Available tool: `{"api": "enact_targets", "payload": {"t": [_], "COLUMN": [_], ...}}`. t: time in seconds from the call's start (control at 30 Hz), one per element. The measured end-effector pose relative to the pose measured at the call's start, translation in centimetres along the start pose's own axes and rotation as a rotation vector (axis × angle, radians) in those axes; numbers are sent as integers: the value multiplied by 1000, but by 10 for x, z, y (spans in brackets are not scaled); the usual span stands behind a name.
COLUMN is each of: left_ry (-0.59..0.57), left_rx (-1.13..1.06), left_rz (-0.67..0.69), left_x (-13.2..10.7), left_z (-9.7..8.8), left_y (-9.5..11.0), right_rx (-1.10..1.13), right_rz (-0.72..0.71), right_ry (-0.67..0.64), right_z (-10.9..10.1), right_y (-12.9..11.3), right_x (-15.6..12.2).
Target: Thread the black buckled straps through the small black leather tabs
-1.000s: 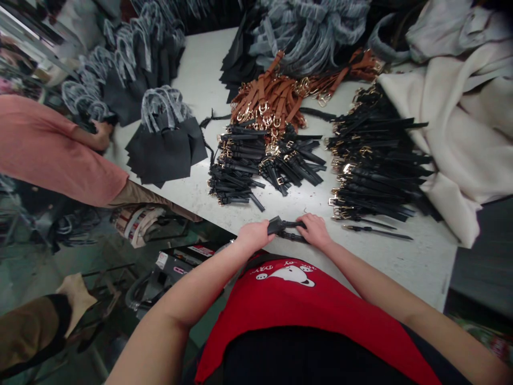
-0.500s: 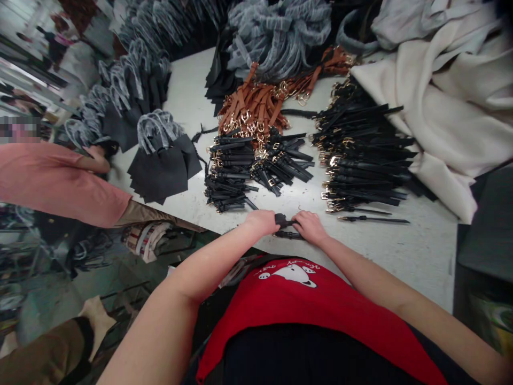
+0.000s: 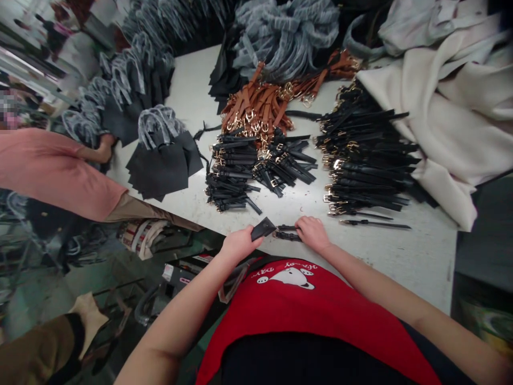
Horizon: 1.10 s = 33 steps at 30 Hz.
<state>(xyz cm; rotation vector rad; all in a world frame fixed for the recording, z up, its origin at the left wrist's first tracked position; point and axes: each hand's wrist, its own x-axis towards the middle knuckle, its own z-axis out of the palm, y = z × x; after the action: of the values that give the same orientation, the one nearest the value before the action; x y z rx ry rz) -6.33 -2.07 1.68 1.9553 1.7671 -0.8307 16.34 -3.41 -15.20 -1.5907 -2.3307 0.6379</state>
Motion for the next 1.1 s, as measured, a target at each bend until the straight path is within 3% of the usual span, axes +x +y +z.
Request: {"api": "enact_targets", "payload": {"t": [0.27,0.4,0.6,1.1], "left_ry": [-23,-39,-37,-31], "left_rx": [-55,-60,-78,-42], "left_rz": [43,29,27,27], "left_x": [-7,-9,-14,-15], "left_z": [23,23,19,21], "left_y": [3,3,1,5], "right_rx": [-59,-43,89,119], "right_rz": [-61,-29,-10,3], "right_ry": [-68,-71,-45,-15], "right_z": [-1,8,20,21], "right_y": [-12,-20,-12,-8], "right_x": [-1,7,4,3]}}
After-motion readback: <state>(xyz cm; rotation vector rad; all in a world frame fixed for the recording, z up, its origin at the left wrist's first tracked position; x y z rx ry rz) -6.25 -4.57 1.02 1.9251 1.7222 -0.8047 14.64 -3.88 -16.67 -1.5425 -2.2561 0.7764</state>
